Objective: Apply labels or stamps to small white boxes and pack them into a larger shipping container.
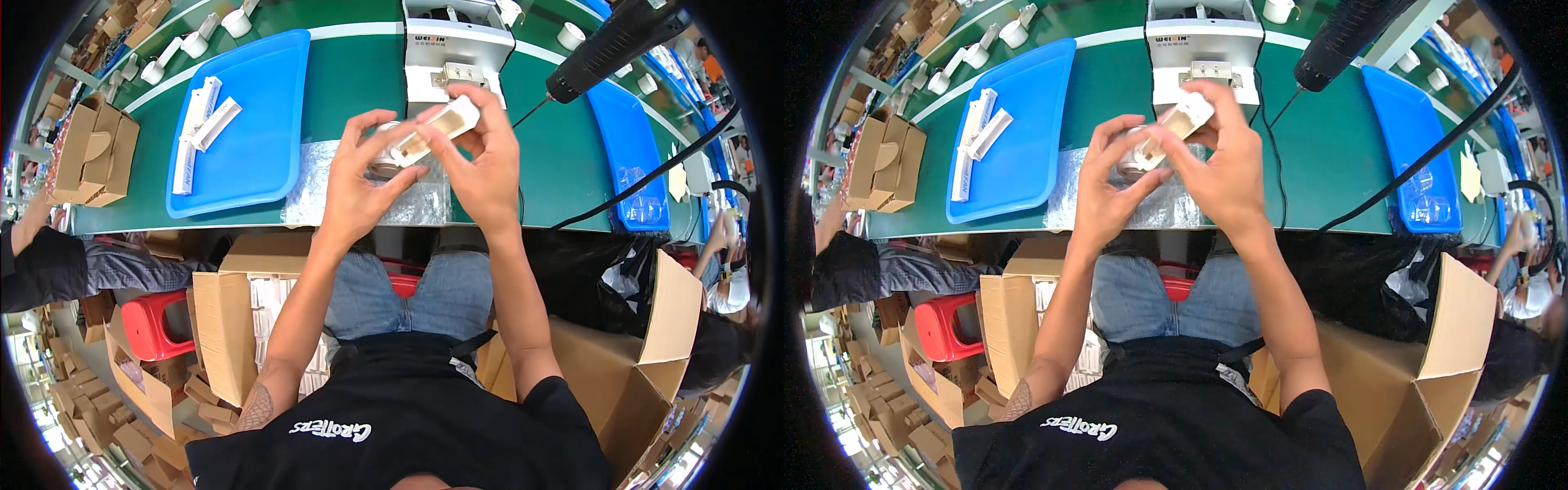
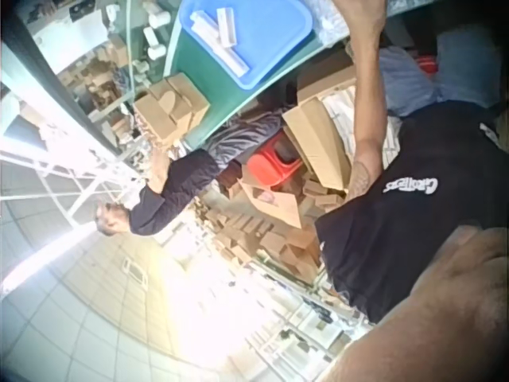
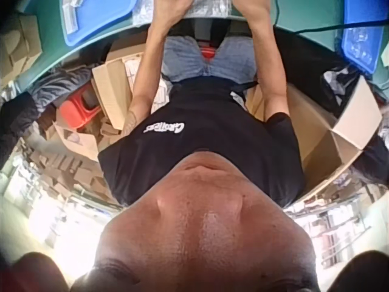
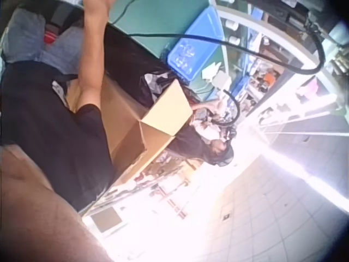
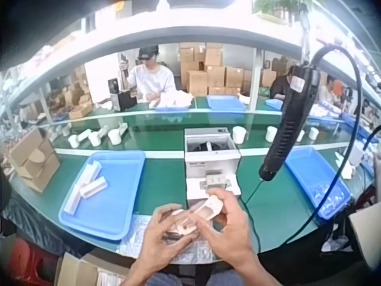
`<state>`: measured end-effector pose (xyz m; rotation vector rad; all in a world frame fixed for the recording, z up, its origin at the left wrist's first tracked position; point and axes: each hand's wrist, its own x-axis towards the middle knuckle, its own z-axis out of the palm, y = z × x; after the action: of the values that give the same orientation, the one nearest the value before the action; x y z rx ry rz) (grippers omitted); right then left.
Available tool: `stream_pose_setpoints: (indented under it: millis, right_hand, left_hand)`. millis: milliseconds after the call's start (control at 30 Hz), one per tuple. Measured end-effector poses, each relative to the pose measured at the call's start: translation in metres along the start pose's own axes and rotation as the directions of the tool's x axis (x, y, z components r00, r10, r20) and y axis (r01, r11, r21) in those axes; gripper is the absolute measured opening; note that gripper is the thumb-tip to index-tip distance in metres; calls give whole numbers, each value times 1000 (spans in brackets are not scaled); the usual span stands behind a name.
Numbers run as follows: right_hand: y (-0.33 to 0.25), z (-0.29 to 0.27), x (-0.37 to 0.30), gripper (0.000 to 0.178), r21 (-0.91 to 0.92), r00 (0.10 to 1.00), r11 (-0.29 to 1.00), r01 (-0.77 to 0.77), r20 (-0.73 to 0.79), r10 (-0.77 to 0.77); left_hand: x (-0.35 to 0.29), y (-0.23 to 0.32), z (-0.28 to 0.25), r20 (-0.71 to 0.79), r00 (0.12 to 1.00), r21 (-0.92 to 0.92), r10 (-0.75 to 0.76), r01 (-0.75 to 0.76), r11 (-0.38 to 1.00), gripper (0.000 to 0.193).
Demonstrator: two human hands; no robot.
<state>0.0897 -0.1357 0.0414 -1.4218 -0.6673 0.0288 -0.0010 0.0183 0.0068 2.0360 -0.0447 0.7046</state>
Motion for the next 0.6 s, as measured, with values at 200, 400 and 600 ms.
stream_pose_setpoints:
  millis: [200,400,600]
  right_hand:
    - [3,-3,16,44,-126,975,968,218,67,-211]
    - [-6,-5,27,53,-303,813,780,548,410,-412]
    - [-2,-5,26,53,-337,806,745,575,388,-447]
  left_hand:
    - [1,3,-1,-39,996,-28,-83,82,996,77]
    - [1,2,2,-78,989,-114,-127,118,986,77]
    - [2,1,3,-77,990,-126,-115,104,986,76]
